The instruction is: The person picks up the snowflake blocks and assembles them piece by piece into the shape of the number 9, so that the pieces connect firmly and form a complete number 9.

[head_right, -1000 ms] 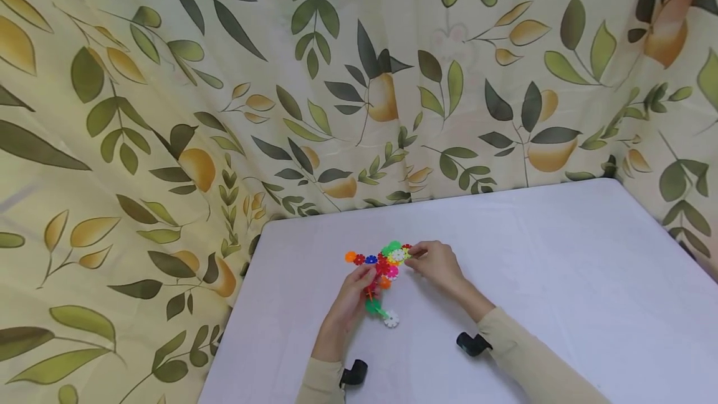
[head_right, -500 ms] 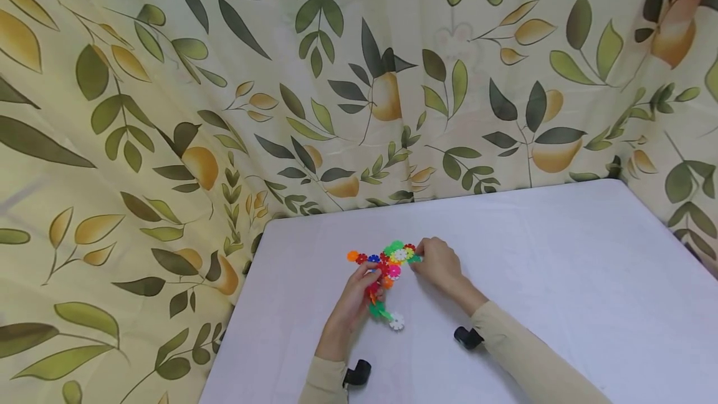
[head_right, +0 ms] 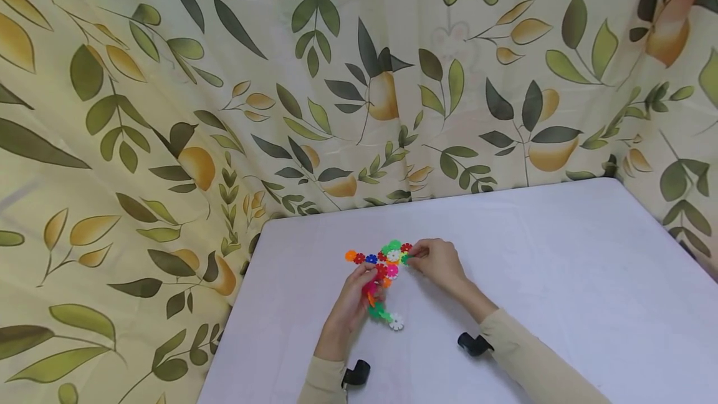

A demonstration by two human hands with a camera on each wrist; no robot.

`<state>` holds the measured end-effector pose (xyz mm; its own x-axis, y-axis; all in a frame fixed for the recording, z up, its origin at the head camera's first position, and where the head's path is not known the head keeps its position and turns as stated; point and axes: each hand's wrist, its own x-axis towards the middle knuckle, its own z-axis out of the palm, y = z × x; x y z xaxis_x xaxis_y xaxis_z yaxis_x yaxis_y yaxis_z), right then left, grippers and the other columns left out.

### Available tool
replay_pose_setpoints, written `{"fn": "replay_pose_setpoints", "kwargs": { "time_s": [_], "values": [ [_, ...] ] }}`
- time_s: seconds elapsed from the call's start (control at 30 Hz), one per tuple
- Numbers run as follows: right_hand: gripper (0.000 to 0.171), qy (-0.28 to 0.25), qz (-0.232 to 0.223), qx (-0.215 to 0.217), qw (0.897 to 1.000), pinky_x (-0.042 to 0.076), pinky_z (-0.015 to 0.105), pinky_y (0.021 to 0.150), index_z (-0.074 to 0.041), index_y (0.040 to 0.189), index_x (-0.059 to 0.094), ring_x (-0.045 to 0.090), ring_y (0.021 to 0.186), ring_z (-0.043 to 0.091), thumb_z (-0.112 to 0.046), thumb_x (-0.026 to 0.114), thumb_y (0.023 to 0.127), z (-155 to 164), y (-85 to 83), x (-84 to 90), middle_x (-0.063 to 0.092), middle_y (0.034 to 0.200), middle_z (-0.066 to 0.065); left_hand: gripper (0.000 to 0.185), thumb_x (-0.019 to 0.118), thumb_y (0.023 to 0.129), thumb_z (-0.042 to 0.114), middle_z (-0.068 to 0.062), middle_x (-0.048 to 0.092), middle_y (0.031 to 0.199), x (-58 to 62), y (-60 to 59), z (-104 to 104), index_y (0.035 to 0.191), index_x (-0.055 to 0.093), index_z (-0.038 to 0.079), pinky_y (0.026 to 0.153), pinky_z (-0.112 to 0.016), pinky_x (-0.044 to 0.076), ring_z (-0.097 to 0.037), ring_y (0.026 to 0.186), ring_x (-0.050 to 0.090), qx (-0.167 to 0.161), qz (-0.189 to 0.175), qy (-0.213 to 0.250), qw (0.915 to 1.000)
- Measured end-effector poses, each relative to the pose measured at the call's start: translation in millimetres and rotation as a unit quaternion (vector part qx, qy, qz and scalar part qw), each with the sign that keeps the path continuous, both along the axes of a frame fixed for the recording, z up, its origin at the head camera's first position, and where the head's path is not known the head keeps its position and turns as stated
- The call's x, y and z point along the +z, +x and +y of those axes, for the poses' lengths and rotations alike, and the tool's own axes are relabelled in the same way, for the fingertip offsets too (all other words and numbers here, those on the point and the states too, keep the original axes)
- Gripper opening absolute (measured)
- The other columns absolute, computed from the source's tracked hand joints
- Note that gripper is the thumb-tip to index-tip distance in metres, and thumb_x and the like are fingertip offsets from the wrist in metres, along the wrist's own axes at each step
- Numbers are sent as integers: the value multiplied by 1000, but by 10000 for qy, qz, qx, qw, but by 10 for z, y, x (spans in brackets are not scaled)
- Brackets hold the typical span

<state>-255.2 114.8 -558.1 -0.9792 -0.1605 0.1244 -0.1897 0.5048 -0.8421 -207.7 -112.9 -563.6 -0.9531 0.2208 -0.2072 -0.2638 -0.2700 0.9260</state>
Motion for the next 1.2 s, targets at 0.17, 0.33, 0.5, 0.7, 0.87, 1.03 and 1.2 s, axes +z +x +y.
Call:
{"fn": "replay_pose_setpoints", "kwargs": {
  "time_s": [0.17, 0.33, 0.5, 0.7, 0.87, 1.03, 1.2],
  "values": [
    [11, -412, 118, 185, 9989, 56, 28, 63, -14, 99, 82, 74, 79, 20, -20, 84, 90, -33, 66, 71, 78, 91, -1, 7, 56, 107, 14, -10, 61, 97, -19, -8, -3, 106, 60, 9, 79, -33, 60, -18, 77, 61, 108, 23, 177, 9998],
    [14, -647, 357, 250, 9970, 57, 27, 67, -16, 97, 83, 72, 82, 17, -21, 88, 86, -73, 134, 138, 79, 93, -3, 9, 59, 106, 13, -11, 62, 101, -26, -20, 1, 101, 64, 6, 88, -40, 60, -21, 86, 64, 370, 27, 309, 9988],
    [11, -995, 365, 532, 9929, 60, 25, 71, -14, 94, 83, 75, 80, 16, -11, 88, 85, -104, 191, 158, 79, 90, 0, 9, 60, 105, 12, -9, 61, 106, -21, -29, 4, 101, 66, 5, 91, -42, 60, -23, 95, 62, 571, -96, 474, 9972],
    [13, -1225, 415, 614, 9897, 60, 25, 73, -14, 93, 83, 76, 79, 14, -8, 89, 83, -133, 236, 167, 79, 87, -1, 17, 59, 105, 11, -10, 59, 112, -10, -23, 7, 119, 64, 2, 90, -44, 60, -22, 95, 60, 551, -72, 633, 9964],
    [14, -1337, 460, 657, 9878, 61, 25, 73, -13, 94, 82, 77, 80, 16, -8, 89, 82, -148, 257, 167, 79, 88, 0, 13, 58, 106, 11, -13, 59, 117, -15, -5, 9, 116, 63, 4, 93, -48, 58, -28, 102, 63, 549, -38, 647, 9964],
    [14, -1298, 589, 618, 9879, 60, 24, 73, -14, 93, 83, 77, 81, 17, -8, 89, 83, -158, 275, 161, 79, 88, -1, 9, 62, 104, 12, -12, 63, 113, -24, 0, -4, 109, 65, 5, 94, -52, 57, -27, 94, 70, 583, -17, 504, 9970],
    [12, -1330, 698, 694, 9862, 60, 24, 73, -14, 94, 83, 77, 82, 16, -8, 87, 84, -151, 276, 153, 79, 89, 0, 10, 68, 100, 12, -13, 68, 103, -22, -14, -23, 103, 68, 3, 88, -47, 60, -24, 84, 74, 688, -43, 387, 9969]
  ]
}}
